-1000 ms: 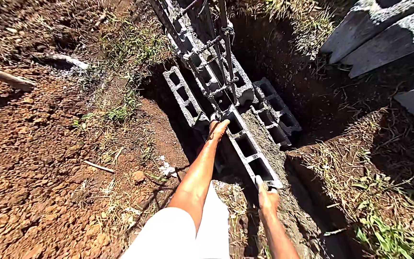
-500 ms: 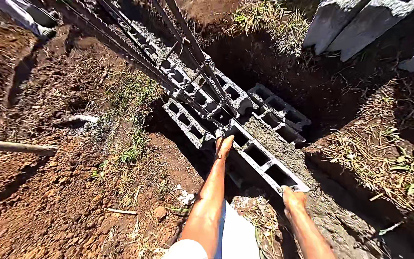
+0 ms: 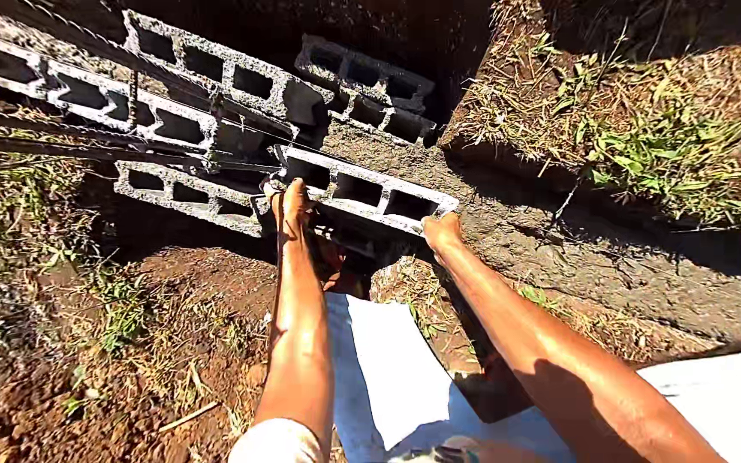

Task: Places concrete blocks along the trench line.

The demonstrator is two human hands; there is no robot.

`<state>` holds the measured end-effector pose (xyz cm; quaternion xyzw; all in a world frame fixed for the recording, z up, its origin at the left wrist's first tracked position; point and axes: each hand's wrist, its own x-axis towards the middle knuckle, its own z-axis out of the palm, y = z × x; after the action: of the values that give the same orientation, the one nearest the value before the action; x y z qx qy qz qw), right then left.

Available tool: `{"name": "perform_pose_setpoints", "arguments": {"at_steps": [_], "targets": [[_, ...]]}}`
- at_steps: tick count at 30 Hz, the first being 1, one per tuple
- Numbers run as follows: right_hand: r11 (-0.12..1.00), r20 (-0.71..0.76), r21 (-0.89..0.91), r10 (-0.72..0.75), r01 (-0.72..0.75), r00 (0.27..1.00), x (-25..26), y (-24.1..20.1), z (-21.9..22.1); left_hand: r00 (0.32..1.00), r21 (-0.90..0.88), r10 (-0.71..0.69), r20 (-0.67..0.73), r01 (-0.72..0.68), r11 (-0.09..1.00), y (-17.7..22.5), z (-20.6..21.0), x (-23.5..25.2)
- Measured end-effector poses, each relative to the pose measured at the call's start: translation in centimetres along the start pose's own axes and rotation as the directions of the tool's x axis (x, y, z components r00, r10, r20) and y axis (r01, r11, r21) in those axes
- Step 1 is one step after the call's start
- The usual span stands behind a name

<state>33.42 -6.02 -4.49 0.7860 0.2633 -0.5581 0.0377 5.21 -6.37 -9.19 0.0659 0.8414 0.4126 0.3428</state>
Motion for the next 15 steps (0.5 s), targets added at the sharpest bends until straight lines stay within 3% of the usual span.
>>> {"name": "perform_pose_setpoints", "arguments": {"at_steps": [1,3,5,9,10,11,12,13,14,15], "targets": [[1.000,-0.002,-0.010,0.003,-0.003,1.000,0.0,-0.1,-0.1,0.999,0.018,-0.035,-0.001,0.035,0.999,0.6,0.1,-0.4],[1.000,0.012,-0.023,0.011,-0.011,1.000,0.2,0.1,-0.3,0.965,0.076,-0.257,0.052,0.253,0.965,3.5,0.0,-1.4],[1.000,0.022,-0.017,0.019,-0.019,1.000,0.6,0.3,-0.3,1.000,0.004,-0.009,0.002,0.009,1.000,0.2,0.2,0.0],[1.000,0.021,0.010,0.016,-0.016,1.000,1.0,0.6,0.0,0.998,-0.045,0.058,0.007,-0.058,0.997,-0.4,0.1,-0.4],[1.000,0.018,0.014,0.014,-0.015,1.000,1.1,0.7,0.1,1.000,-0.014,0.027,0.000,-0.027,1.000,0.6,0.1,-1.3],[1.000,0.020,0.010,0.017,-0.017,1.000,1.3,0.9,0.1,0.994,0.052,-0.110,0.015,0.109,0.993,2.9,0.2,-2.5],[1.000,0.020,0.008,0.019,-0.019,1.000,1.4,1.0,0.1,0.930,0.086,-0.364,0.050,0.359,0.930,6.1,0.4,-3.2],[1.000,0.019,0.004,0.019,-0.020,1.000,1.5,1.1,0.0,0.993,0.045,-0.120,0.020,0.119,0.992,2.9,0.4,-2.6],[1.000,0.022,-0.002,0.017,-0.017,1.000,1.6,1.2,0.1,1.000,-0.024,0.022,-0.003,-0.023,0.999,0.6,0.3,-1.3],[1.000,0.022,-0.008,0.014,-0.014,1.000,1.7,1.2,0.3,0.998,-0.057,0.055,-0.003,-0.056,0.997,-0.3,0.1,-0.4]]}}
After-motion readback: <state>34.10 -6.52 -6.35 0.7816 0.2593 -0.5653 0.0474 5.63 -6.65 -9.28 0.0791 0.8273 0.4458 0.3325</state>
